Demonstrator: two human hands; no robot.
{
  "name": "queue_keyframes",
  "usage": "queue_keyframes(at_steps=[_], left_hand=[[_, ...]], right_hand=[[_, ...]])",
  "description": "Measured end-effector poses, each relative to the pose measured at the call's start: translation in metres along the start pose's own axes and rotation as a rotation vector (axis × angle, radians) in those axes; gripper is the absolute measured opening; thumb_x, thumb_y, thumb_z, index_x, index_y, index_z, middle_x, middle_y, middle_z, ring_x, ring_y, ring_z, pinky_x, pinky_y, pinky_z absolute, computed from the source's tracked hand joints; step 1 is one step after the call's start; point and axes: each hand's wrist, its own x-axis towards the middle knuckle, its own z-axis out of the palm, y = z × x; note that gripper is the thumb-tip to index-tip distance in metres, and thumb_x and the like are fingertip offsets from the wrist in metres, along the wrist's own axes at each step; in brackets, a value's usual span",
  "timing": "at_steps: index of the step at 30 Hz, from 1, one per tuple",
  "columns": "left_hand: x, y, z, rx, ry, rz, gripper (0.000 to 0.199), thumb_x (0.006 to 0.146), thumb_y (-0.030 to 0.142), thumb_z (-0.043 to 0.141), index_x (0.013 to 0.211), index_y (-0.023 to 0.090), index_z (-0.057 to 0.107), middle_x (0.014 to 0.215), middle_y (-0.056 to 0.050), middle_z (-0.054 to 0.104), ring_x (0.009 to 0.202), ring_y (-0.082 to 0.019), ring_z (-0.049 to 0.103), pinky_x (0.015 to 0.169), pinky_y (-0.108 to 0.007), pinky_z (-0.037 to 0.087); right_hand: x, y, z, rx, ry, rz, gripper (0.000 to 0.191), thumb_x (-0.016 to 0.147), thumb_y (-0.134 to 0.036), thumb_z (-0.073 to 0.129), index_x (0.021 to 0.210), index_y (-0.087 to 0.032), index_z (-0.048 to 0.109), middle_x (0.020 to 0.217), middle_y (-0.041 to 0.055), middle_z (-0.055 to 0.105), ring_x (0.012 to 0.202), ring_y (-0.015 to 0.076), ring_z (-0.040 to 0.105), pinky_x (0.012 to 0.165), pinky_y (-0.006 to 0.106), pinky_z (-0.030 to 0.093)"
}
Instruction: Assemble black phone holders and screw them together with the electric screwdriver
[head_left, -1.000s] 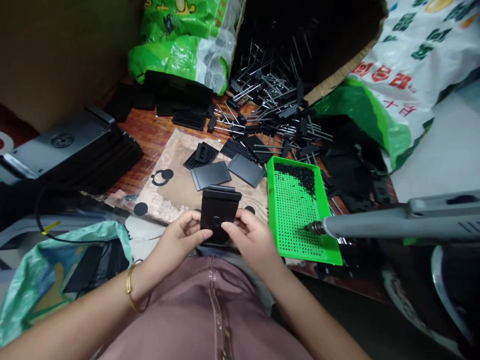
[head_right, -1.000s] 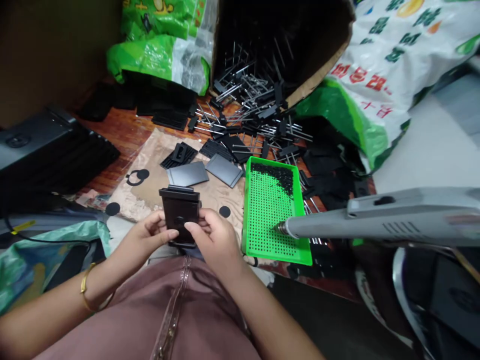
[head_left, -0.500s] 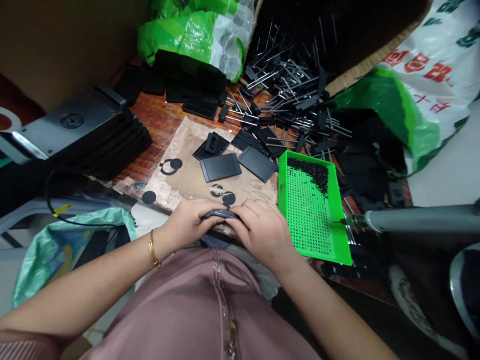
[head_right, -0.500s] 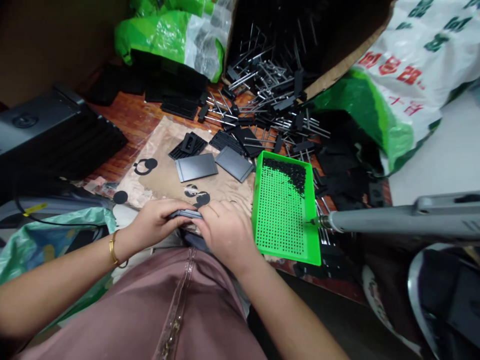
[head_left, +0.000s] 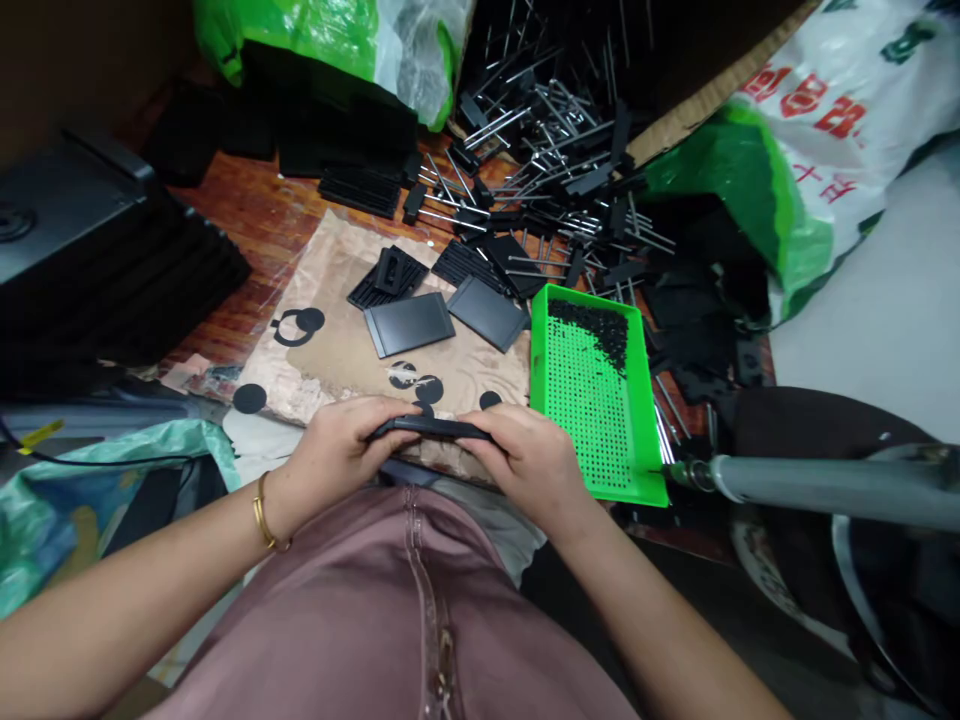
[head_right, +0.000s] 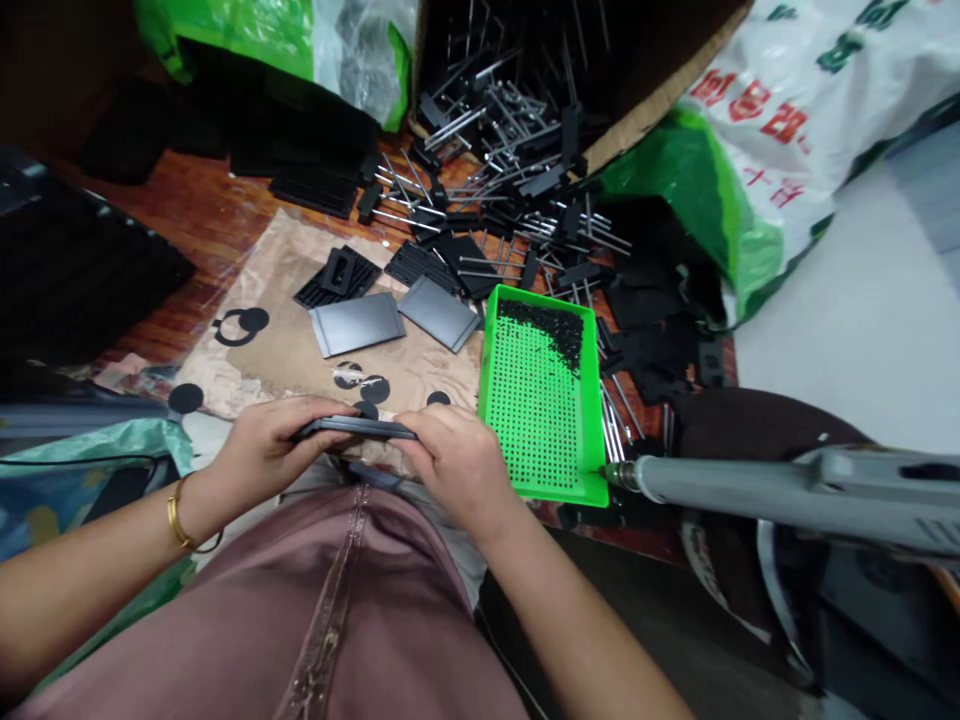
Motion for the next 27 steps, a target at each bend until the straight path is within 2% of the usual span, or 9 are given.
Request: queue_keyframes(at_steps=[7,16,22,27], left_hand=[[0.003,0.002,-0.002,0.008,-0.023,-0.042,0.019,0.087,0.028,0.058,0.098,0.017,0.068,0.091,-0.005,0.075,0.08,-0.015,0.071,0.074,-0.024,0.056],[0.003,0.001,0.0,0.03,-0.005,-0.062,0.022,0.087,0.033,0.057,0.096,0.018,0.07,0.093,-0.005,0.076,0.08,-0.016,0.071,0.076,-0.026,0.056],[0.005,0.003,-0.001,0.042,-0.025,-0.064,0.02,0.086,0.03,0.059,0.099,0.018,0.068,0.095,-0.005,0.075,0.082,-0.016,0.071,0.077,-0.026,0.056],[0.001,0.006,0.001,0.036,-0.032,0.008,0.02,0.089,0.028,0.055,0.102,0.018,0.067,0.096,-0.006,0.074,0.087,-0.016,0.07,0.079,-0.028,0.055]], right_hand=[[0.0,0.008,0.0,0.127,0.043,0.039,0.021,0.085,-0.033,0.062,0.101,-0.022,0.068,0.094,0.0018,0.074,0.086,0.0145,0.068,0.076,0.024,0.052],[-0.004,0.007,0.002,0.033,0.115,0.012,0.017,0.088,-0.03,0.057,0.093,-0.018,0.069,0.088,0.0031,0.074,0.081,0.0146,0.068,0.072,0.024,0.052],[0.003,-0.008,0.0,-0.004,0.092,-0.002,0.026,0.089,-0.033,0.056,0.107,-0.018,0.065,0.101,0.0051,0.071,0.095,0.0187,0.063,0.085,0.03,0.048],[0.011,-0.024,0.007,-0.148,0.057,-0.049,0.025,0.092,-0.036,0.049,0.097,-0.02,0.068,0.085,0.0039,0.069,0.082,0.0204,0.061,0.076,0.032,0.044]])
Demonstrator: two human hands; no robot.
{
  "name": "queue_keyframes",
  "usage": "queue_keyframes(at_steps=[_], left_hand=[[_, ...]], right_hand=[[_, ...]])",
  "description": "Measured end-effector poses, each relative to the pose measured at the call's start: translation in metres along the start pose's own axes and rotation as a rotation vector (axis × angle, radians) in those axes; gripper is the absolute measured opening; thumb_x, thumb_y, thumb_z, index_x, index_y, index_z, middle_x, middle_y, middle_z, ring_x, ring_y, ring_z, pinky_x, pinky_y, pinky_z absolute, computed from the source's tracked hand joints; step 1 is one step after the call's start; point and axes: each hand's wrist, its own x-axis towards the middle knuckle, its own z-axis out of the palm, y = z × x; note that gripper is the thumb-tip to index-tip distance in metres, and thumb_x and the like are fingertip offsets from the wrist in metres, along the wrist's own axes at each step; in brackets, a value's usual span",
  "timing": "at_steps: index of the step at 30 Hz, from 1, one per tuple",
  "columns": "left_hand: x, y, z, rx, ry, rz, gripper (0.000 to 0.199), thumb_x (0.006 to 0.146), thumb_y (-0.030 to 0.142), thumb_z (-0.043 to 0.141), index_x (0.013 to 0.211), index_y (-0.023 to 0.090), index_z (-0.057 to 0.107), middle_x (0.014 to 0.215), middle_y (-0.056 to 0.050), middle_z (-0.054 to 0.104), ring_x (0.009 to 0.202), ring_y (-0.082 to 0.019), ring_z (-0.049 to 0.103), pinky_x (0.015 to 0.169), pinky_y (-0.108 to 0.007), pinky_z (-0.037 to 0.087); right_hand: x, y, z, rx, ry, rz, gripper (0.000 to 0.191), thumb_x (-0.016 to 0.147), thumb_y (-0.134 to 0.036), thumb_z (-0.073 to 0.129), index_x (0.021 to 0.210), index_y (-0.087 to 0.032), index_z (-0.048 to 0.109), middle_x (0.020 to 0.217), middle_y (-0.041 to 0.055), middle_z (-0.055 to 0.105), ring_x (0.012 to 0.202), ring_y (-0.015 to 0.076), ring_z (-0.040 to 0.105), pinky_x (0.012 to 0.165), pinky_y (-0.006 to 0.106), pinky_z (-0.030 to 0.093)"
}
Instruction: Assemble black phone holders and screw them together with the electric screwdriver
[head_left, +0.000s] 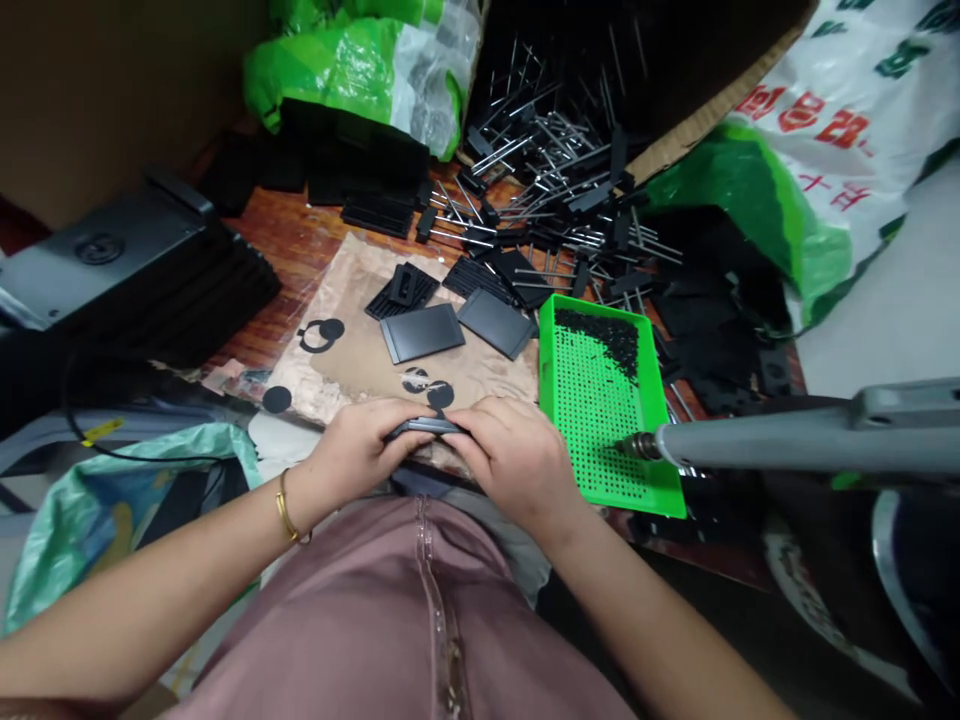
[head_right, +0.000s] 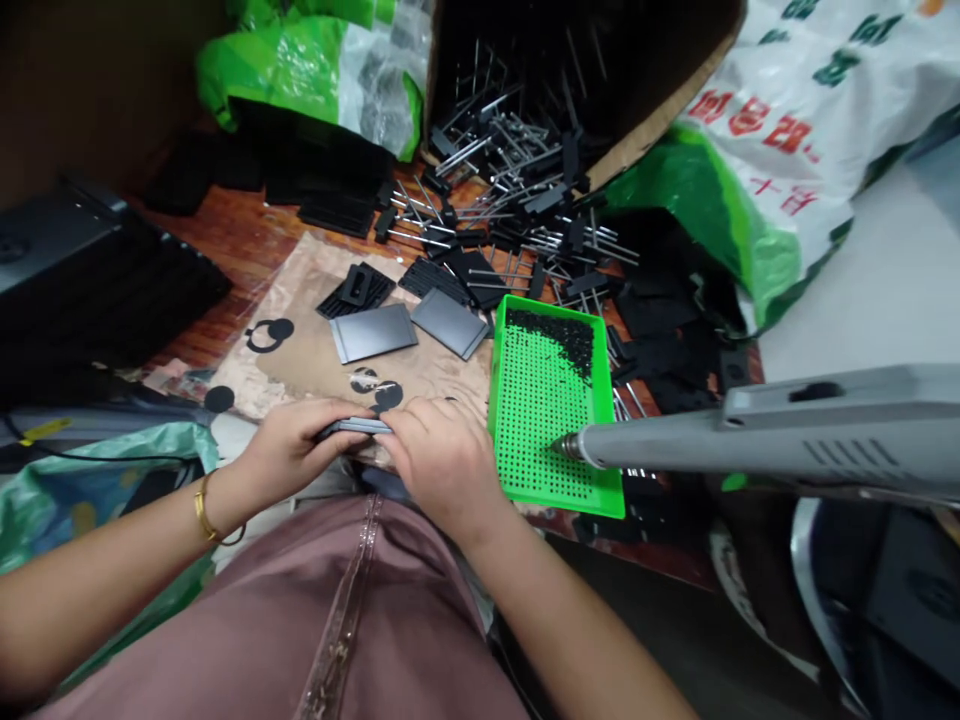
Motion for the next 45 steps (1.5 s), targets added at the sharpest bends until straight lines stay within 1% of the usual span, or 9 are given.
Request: queue_keyframes(at_steps=[6,11,14,16,19,22,26,31,45], left_hand=[[0.004,0.0,-0.001,-0.095,0.027,-0.079,0.018,0.088,0.028,0.055,0.097,0.018,0.067,0.095,-0.006,0.074,0.088,-0.018,0.069,0.081,-0.031,0.054],[0.004,0.018,0.0,-0.678,0.075,-0.356,0.051,0.08,0.029,0.064,0.127,0.021,0.047,0.126,-0.01,0.061,0.105,-0.02,0.064,0.086,-0.032,0.054],[0.001,0.03,0.001,-0.726,-0.067,-0.43,0.035,0.086,0.029,0.056,0.119,0.017,0.052,0.112,-0.009,0.067,0.097,-0.02,0.066,0.08,-0.033,0.055],[0.001,0.034,-0.005,-0.456,-0.105,-0.422,0.024,0.088,0.028,0.051,0.107,0.016,0.058,0.099,-0.007,0.07,0.091,-0.02,0.066,0.078,-0.033,0.054],[0.007,0.032,-0.02,-0.003,-0.16,-0.297,0.021,0.088,0.026,0.049,0.101,0.017,0.062,0.087,-0.007,0.071,0.078,-0.022,0.068,0.068,-0.032,0.053],[0.013,0.025,-0.028,0.21,-0.234,-0.204,0.021,0.086,0.027,0.052,0.101,0.018,0.064,0.085,-0.007,0.073,0.075,-0.024,0.069,0.065,-0.032,0.052],[0.012,0.011,-0.023,0.076,-0.163,-0.183,0.017,0.082,0.024,0.061,0.097,0.02,0.068,0.089,-0.003,0.074,0.081,-0.019,0.07,0.075,-0.027,0.053],[0.004,-0.003,-0.016,-0.163,-0.109,-0.186,0.017,0.083,0.025,0.062,0.098,0.019,0.068,0.092,-0.003,0.075,0.082,-0.014,0.07,0.076,-0.023,0.053],[0.001,-0.003,-0.014,-0.165,-0.088,-0.166,0.017,0.086,0.025,0.059,0.099,0.02,0.067,0.093,-0.003,0.075,0.083,-0.015,0.07,0.077,-0.025,0.054]], right_hand=[[0.005,0.0,0.001,0.072,0.024,0.028,0.023,0.092,-0.032,0.049,0.091,-0.018,0.068,0.083,0.0059,0.067,0.082,0.0206,0.06,0.076,0.033,0.044],[0.003,-0.007,0.019,0.741,0.181,0.472,0.018,0.088,-0.034,0.05,0.093,-0.021,0.062,0.087,0.0041,0.068,0.079,0.018,0.064,0.071,0.031,0.051],[-0.002,-0.011,0.027,1.072,0.195,0.622,0.022,0.089,-0.036,0.045,0.1,-0.021,0.056,0.09,0.0048,0.069,0.078,0.0175,0.066,0.066,0.031,0.055],[-0.006,-0.009,0.021,0.963,0.245,0.565,0.025,0.087,-0.033,0.049,0.108,-0.021,0.055,0.098,0.0072,0.068,0.086,0.0188,0.067,0.072,0.034,0.056],[-0.009,0.001,-0.002,0.454,0.404,0.3,0.044,0.083,-0.03,0.059,0.125,-0.021,0.05,0.123,0.0134,0.06,0.115,0.0256,0.056,0.095,0.045,0.048],[-0.008,0.012,-0.018,0.171,0.261,0.019,0.035,0.086,-0.03,0.059,0.119,-0.02,0.057,0.114,0.0116,0.066,0.11,0.0257,0.059,0.097,0.046,0.045],[-0.009,0.02,-0.01,0.16,0.134,-0.02,0.016,0.089,-0.029,0.056,0.096,-0.018,0.066,0.087,0.0061,0.072,0.082,0.0197,0.065,0.077,0.035,0.052],[-0.011,0.021,0.002,0.226,0.096,0.007,0.017,0.09,-0.028,0.054,0.098,-0.02,0.066,0.093,0.0055,0.072,0.087,0.0191,0.065,0.077,0.033,0.051],[0.004,0.002,0.001,0.104,-0.045,0.037,0.026,0.091,-0.04,0.049,0.091,-0.02,0.065,0.085,0.0051,0.068,0.083,0.0223,0.057,0.076,0.035,0.041]])
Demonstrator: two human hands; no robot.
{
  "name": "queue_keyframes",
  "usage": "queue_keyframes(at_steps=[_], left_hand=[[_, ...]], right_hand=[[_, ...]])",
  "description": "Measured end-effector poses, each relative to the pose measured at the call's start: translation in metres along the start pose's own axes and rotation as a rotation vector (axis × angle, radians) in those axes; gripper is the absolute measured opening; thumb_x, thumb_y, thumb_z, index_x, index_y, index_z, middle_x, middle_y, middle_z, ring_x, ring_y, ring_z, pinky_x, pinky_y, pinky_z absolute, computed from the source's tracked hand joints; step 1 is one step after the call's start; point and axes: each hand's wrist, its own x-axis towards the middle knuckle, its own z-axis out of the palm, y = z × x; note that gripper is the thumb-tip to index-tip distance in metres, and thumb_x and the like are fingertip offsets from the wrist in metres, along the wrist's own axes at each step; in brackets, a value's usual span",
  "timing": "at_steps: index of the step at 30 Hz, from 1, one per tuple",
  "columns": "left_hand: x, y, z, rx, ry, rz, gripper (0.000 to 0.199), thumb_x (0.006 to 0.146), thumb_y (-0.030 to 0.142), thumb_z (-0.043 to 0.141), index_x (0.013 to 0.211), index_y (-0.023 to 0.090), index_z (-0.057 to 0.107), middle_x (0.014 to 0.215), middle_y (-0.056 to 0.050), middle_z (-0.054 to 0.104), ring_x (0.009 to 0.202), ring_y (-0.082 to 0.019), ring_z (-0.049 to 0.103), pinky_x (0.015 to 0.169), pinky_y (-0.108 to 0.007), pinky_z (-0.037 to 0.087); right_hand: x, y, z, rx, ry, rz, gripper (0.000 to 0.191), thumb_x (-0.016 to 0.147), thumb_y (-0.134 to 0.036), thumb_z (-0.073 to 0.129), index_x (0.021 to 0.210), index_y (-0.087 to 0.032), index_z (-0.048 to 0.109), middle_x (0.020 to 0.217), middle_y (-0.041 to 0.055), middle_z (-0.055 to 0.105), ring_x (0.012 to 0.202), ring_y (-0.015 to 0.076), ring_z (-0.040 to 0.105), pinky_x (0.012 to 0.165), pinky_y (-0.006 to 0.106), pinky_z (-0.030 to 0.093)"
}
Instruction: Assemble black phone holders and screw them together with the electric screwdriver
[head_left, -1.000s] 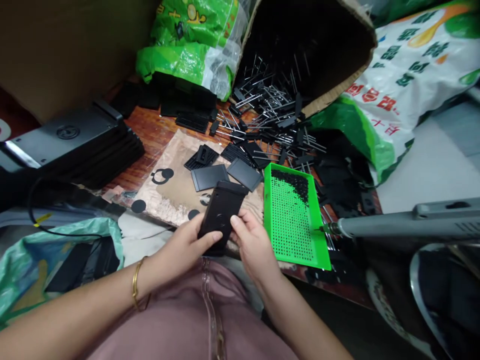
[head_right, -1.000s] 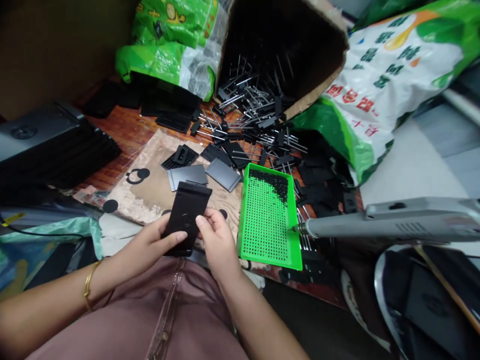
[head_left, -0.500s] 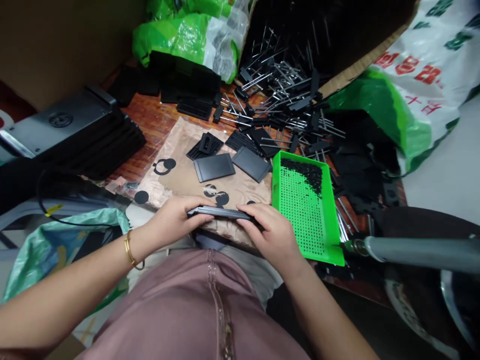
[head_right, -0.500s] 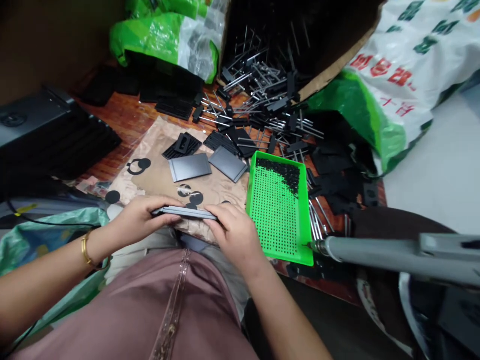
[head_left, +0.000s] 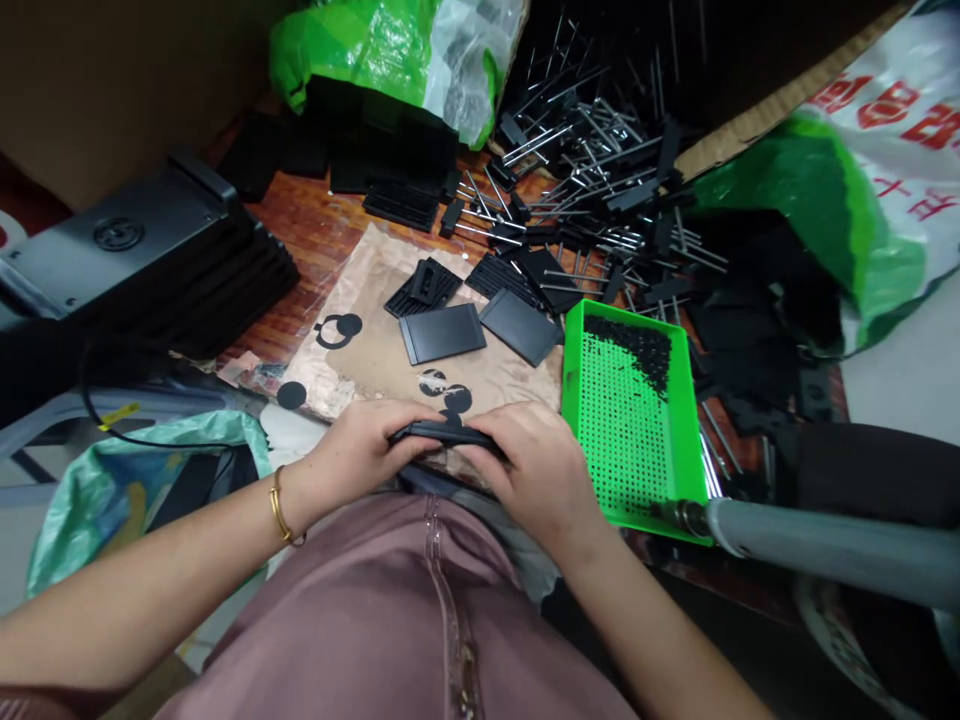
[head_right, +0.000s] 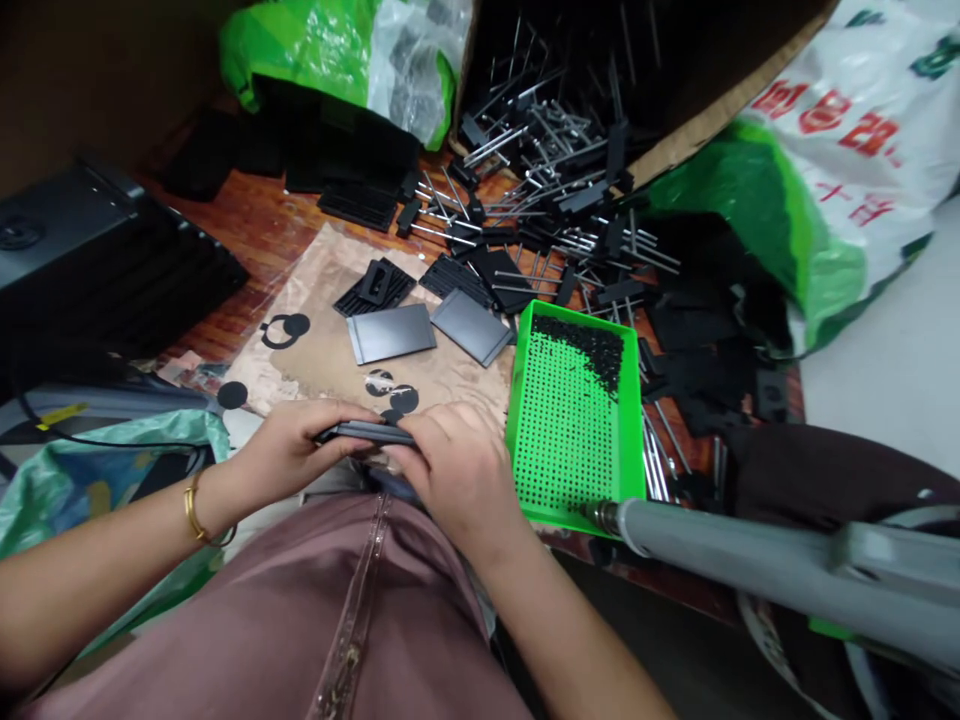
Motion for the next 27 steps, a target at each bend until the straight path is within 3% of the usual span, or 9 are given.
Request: queue_keyframes(at_steps=[5,9,13,15,18,21,24,27], left_hand=[[-0.002,0.0,0.001,0.042,0.041,0.073,0.017,0.087,0.024,0.057,0.1,0.019,0.067,0.093,-0.004,0.075,0.084,-0.015,0.07,0.076,-0.025,0.055],[-0.003,0.001,0.001,0.059,0.015,0.033,0.019,0.087,0.027,0.055,0.1,0.021,0.068,0.093,-0.003,0.075,0.082,-0.016,0.07,0.076,-0.026,0.055],[-0.003,-0.004,0.003,0.107,0.065,0.056,0.023,0.087,0.033,0.054,0.099,0.021,0.07,0.093,-0.004,0.075,0.081,-0.018,0.071,0.075,-0.028,0.056],[0.001,-0.007,0.002,0.09,0.063,0.033,0.023,0.085,0.035,0.056,0.097,0.021,0.07,0.093,-0.004,0.075,0.081,-0.019,0.07,0.077,-0.03,0.056],[0.009,-0.006,-0.002,-0.073,0.084,-0.121,0.022,0.079,0.036,0.064,0.095,0.022,0.069,0.095,-0.004,0.075,0.085,-0.021,0.07,0.079,-0.031,0.056],[0.014,0.004,0.0,-0.496,0.118,-0.304,0.042,0.073,0.034,0.071,0.112,0.02,0.061,0.102,-0.006,0.073,0.089,-0.022,0.069,0.078,-0.032,0.056],[0.013,0.018,0.013,-0.905,-0.048,-0.396,0.046,0.077,0.037,0.066,0.119,0.019,0.057,0.103,-0.009,0.071,0.087,-0.021,0.069,0.076,-0.033,0.056],[0.011,0.029,0.026,-1.001,-0.136,-0.505,0.038,0.079,0.04,0.062,0.11,0.018,0.061,0.092,-0.005,0.071,0.077,-0.016,0.065,0.068,-0.028,0.053]], right_hand=[[0.007,-0.006,0.003,-0.132,0.036,-0.038,0.031,0.092,-0.04,0.044,0.08,-0.019,0.064,0.073,0.005,0.063,0.074,0.0219,0.053,0.071,0.036,0.034],[0.008,-0.011,0.001,-0.153,-0.006,-0.024,0.029,0.092,-0.041,0.045,0.085,-0.021,0.064,0.079,0.0044,0.066,0.079,0.0211,0.054,0.084,0.038,0.034],[0.013,-0.015,0.002,-0.176,-0.027,-0.057,0.03,0.093,-0.041,0.043,0.083,-0.021,0.063,0.08,0.005,0.066,0.081,0.0216,0.054,0.08,0.038,0.036],[0.016,-0.013,0.002,-0.147,-0.03,-0.025,0.029,0.093,-0.04,0.044,0.086,-0.02,0.064,0.084,0.0054,0.067,0.084,0.0212,0.056,0.086,0.039,0.037],[0.018,-0.006,0.001,0.064,-0.042,0.096,0.02,0.09,-0.036,0.053,0.092,-0.021,0.065,0.093,0.0048,0.07,0.089,0.0197,0.06,0.091,0.037,0.04],[0.013,0.001,0.006,0.513,0.034,0.377,0.013,0.085,-0.033,0.057,0.087,-0.021,0.063,0.085,0.0022,0.07,0.08,0.0175,0.064,0.073,0.03,0.049],[0.004,0.005,0.016,0.968,0.14,0.615,0.018,0.082,-0.038,0.056,0.087,-0.021,0.059,0.077,0.0015,0.069,0.069,0.0165,0.064,0.064,0.03,0.052],[-0.002,0.005,0.023,1.16,0.168,0.673,0.021,0.079,-0.04,0.058,0.088,-0.021,0.057,0.077,0.0021,0.068,0.068,0.0168,0.064,0.065,0.031,0.054]])
